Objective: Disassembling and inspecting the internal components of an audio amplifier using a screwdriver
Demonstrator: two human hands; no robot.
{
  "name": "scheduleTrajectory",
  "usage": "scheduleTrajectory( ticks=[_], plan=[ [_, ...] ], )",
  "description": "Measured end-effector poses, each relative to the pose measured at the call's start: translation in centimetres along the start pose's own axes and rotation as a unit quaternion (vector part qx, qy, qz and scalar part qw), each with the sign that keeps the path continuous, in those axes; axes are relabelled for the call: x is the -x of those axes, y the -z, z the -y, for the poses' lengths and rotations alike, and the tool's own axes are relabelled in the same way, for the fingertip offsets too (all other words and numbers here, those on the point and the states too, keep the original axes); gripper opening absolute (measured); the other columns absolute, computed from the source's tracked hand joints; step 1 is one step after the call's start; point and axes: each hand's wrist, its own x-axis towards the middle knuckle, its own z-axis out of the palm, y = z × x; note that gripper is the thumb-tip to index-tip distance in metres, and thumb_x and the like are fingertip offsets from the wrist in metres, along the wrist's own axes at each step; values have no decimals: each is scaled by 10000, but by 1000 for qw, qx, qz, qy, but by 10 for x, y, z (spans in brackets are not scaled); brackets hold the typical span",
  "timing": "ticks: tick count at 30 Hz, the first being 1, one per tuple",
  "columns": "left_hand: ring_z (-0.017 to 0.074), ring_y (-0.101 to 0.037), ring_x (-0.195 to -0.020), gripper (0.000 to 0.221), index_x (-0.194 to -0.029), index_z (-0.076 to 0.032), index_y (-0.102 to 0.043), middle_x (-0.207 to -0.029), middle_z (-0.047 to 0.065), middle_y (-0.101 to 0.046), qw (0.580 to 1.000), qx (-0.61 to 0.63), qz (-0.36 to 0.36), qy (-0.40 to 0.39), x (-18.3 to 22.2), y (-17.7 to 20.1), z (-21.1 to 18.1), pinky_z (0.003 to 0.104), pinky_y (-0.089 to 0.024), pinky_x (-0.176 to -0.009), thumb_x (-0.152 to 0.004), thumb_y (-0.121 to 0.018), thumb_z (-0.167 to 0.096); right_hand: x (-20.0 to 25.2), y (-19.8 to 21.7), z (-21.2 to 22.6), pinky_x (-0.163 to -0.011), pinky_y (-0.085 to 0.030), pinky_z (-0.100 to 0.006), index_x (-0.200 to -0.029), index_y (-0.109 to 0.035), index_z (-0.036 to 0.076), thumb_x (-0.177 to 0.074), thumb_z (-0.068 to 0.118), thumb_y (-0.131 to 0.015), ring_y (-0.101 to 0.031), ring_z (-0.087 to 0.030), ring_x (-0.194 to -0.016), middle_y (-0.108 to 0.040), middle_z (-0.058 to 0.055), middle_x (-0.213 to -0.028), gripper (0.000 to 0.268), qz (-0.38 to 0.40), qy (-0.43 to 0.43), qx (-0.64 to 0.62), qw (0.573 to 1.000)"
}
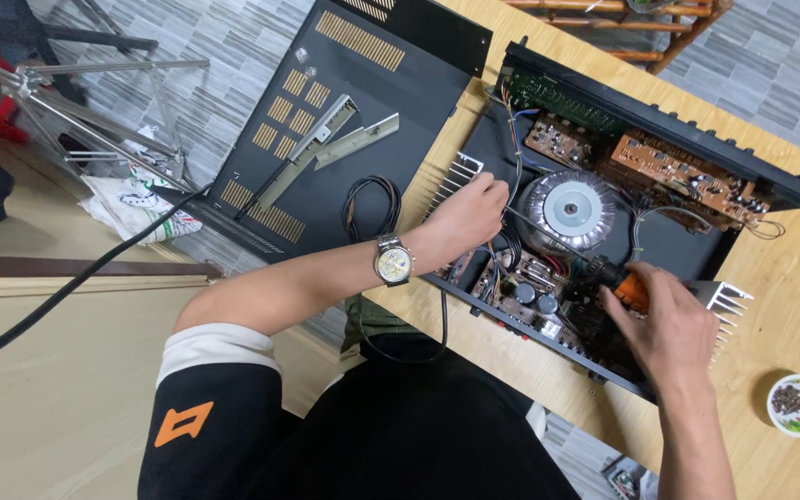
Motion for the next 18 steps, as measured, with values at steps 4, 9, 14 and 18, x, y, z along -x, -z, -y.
scheduleTrajectory(
  ticks=[4, 9, 14, 18],
  plan=[
    [174, -430, -915, 96, -952, -288, -711, -975, -47, -601, 999, 11, -45, 2, 1, -5, -2, 326, -325, -750, -968, -616, -291, 2, -4, -2, -526, -465, -284, -1199, -663, 151, -950, 437, -789, -678, -121, -784, -735, 16, -984, 399, 5, -8, 15, 1000],
    [184, -437, -984, 192, -1105, -261, -716, -1072, -22, -616, 999, 13, -25, 26, 6, 0, 3, 343, -339, -800, -961, -597, -304, 2, -3, -2, -571, -475, -292, -1214, -671, 147, -958, 399, -802, -676, -128, -799, -731, 9, -990, 383, 1, -7, 1, 1000],
    [142, -431, -926, 351, -1157, -217, -725, -994, -54, -652, 1000, -1, 5, -7, 5, 5, 3, 307, -345, -784, -889, -670, -436, 2, -2, -1, -596, -469, -302, -1207, -662, 171, -979, 420, -774, -691, -152, -841, -730, 19, -1033, 355, 11, -27, 7, 1000],
    [164, -444, -912, 225, -1039, -209, -751, -951, -27, -633, 999, 24, -45, 0, -6, -10, -3, 318, -345, -765, -878, -687, -352, 2, 0, -2, -539, -439, -271, -1211, -666, 141, -969, 423, -796, -701, -143, -824, -750, -12, -1024, 394, 3, -7, 7, 1000]
  ],
)
